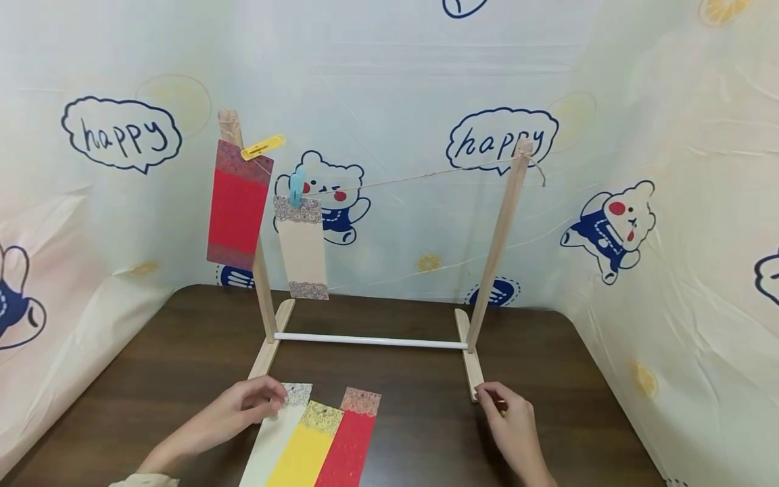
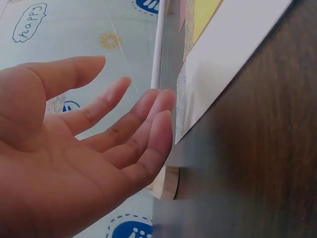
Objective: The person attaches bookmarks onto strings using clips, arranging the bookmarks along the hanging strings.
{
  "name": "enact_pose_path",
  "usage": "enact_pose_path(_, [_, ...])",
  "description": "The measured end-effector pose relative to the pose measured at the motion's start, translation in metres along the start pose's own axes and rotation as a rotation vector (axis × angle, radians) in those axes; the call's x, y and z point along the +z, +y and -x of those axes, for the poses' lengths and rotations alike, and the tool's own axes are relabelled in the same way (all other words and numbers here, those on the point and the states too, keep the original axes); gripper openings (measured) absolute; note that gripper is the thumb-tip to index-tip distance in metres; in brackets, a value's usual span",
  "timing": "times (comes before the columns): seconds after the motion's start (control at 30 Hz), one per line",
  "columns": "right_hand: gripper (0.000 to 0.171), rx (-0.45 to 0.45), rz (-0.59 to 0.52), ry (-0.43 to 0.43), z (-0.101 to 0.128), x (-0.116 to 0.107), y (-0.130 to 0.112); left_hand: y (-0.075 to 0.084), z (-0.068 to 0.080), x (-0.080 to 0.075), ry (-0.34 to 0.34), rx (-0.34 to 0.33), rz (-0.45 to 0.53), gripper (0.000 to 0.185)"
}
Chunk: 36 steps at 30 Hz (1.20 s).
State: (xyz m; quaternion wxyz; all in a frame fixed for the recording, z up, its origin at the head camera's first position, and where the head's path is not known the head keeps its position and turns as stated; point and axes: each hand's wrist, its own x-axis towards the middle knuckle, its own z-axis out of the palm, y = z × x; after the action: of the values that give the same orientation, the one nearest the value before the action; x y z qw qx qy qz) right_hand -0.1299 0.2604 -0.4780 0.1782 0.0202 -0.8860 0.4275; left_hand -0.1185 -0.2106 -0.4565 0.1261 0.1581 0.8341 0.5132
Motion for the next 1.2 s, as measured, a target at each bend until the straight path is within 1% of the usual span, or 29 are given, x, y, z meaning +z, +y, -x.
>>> enact_pose_path(0.13, [0.009, 0.079, -0.028, -0.049, -0.001, -0.004, 0.004, -0.003, 0.001, 0.005, -0.038, -0.011, -0.019, 0.024])
enact_pose_path(0.27, [0.016, 0.14, 0.017, -0.14, -0.001, -0.006, 0.01, -0.005, 0.0, 0.009, -0.057, -0.004, -0.039, 0.023])
enact_pose_path(0.37, [0.02, 0.156, 0.049, -0.193, -0.001, -0.007, 0.014, -0.005, 0.001, 0.009, -0.073, -0.018, -0.016, 0.024])
enact_pose_path(0.43, [0.02, 0.145, 0.039, -0.198, 0.0, -0.008, 0.016, -0.004, 0.002, 0.006, -0.083, -0.044, 0.017, 0.027])
enact_pose_path(0.5, [0.017, 0.133, 0.013, -0.177, 0.0, -0.009, 0.018, -0.003, 0.004, 0.002, -0.085, -0.064, 0.044, 0.029])
enact_pose_path(0.53, [0.016, 0.126, -0.005, -0.164, 0.0, -0.01, 0.018, -0.003, 0.006, 0.0, -0.079, -0.073, 0.043, 0.03])
enact_pose_path(0.57, [0.014, 0.116, -0.021, -0.152, 0.001, -0.012, 0.018, -0.003, 0.007, -0.003, -0.069, -0.075, 0.034, 0.03])
enact_pose_path(0.67, [0.013, 0.095, -0.059, -0.132, 0.002, -0.017, 0.02, -0.004, 0.011, -0.01, -0.031, -0.058, -0.034, 0.028])
enact_pose_path(0.73, [0.014, 0.09, -0.065, -0.143, 0.004, -0.022, 0.022, -0.005, 0.013, -0.013, -0.031, -0.047, -0.071, 0.027])
enact_pose_path(0.8, [0.016, 0.086, -0.039, -0.152, 0.004, -0.026, 0.025, -0.007, 0.014, -0.015, -0.061, -0.024, -0.076, 0.027])
enact_pose_path(0.83, [0.017, 0.076, -0.008, -0.157, 0.004, -0.029, 0.027, -0.009, 0.014, -0.015, -0.085, -0.014, -0.066, 0.026])
enact_pose_path(0.9, [0.019, 0.059, 0.076, -0.158, 0.004, -0.032, 0.031, -0.012, 0.013, -0.013, -0.136, 0.006, -0.049, 0.027])
enact_pose_path(0.97, [0.022, 0.041, 0.168, -0.156, 0.003, -0.035, 0.035, -0.014, 0.012, -0.01, -0.164, 0.027, -0.049, 0.026])
enact_pose_path(1.0, [0.024, 0.036, 0.208, -0.155, 0.003, -0.036, 0.037, -0.015, 0.011, -0.008, -0.168, 0.034, -0.053, 0.026])
enact_pose_path(1.07, [0.028, 0.06, 0.242, -0.164, 0.003, -0.037, 0.04, -0.015, 0.011, -0.006, -0.167, 0.035, -0.071, 0.026])
enact_pose_path(1.2, [0.032, 0.125, 0.231, -0.184, 0.004, -0.037, 0.042, -0.015, 0.011, -0.005, -0.148, 0.038, -0.089, 0.025])
